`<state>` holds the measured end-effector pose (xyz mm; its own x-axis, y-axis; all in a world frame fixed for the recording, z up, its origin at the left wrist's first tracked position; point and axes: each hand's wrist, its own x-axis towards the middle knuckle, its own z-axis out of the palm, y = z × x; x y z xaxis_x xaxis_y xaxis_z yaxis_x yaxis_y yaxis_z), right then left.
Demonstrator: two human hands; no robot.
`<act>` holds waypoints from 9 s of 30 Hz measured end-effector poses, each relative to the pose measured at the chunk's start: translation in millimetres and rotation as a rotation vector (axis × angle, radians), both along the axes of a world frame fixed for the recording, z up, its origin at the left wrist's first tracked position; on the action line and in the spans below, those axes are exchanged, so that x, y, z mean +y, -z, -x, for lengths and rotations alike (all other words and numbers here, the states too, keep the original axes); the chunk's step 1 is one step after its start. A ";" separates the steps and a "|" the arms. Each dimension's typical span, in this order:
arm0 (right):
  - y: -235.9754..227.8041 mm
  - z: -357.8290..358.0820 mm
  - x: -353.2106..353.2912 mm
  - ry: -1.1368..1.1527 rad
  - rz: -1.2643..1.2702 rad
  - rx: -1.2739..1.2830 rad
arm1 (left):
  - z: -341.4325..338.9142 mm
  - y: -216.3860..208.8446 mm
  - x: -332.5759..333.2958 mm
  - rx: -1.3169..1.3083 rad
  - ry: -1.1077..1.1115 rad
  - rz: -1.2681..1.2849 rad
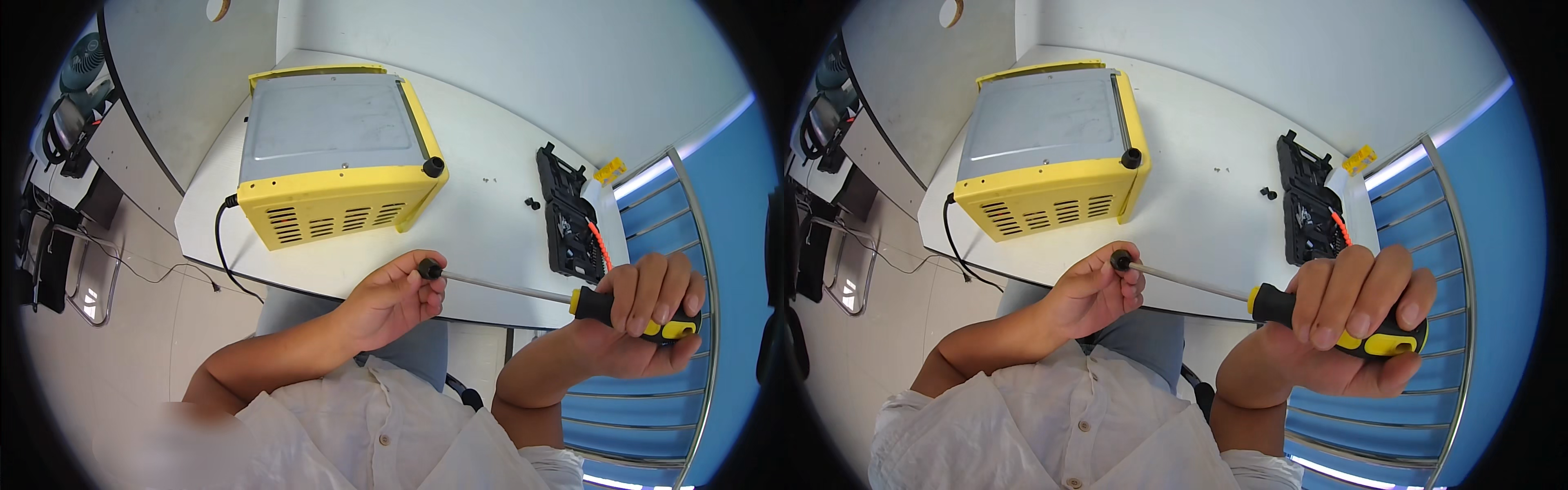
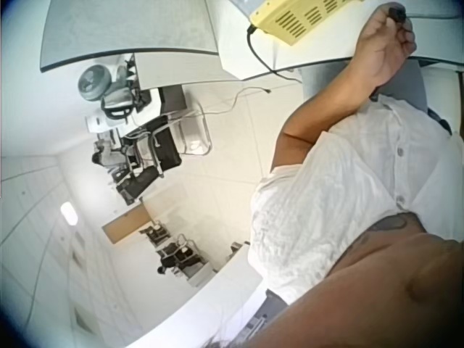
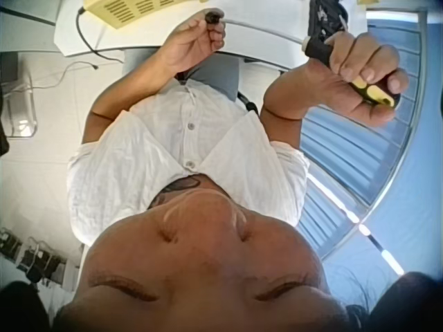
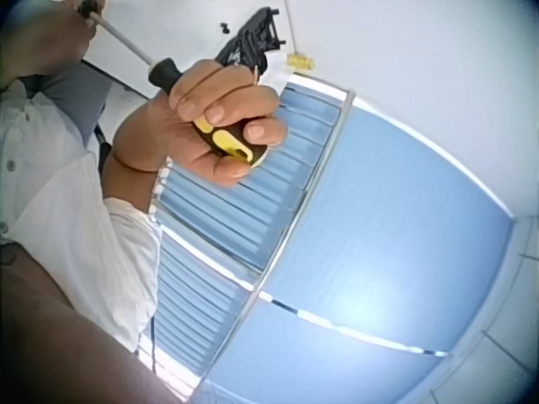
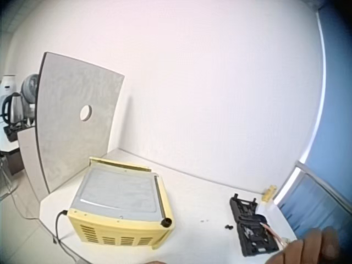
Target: The person assembles a yellow and gray electronic device on a white table. They attach black rubber feet to the corners using a screwdriver, then place a yellow plastic cover over the device and press it into place.
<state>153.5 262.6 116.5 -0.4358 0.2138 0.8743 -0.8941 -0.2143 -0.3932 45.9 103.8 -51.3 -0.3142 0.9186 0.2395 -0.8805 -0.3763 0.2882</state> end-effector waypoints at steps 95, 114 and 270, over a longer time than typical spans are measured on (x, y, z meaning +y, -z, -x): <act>167.2 52.9 120.6 -0.113 1.021 -0.227 | 249.7 -155.0 30.1 1.970 -0.163 1.445; 219.4 10.6 138.5 0.223 0.996 -0.349 | 221.7 -141.0 44.5 2.040 -0.320 1.635; 152.4 178.9 34.2 0.327 -0.683 -0.448 | 90.0 -14.1 -113.7 1.775 -1.779 0.696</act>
<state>-25.4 296.8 -35.8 -0.7771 -0.1188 0.6181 -0.6001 0.4360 -0.6707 -44.0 -9.9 -37.2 -0.3986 0.2382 0.8857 0.9014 0.2797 0.3305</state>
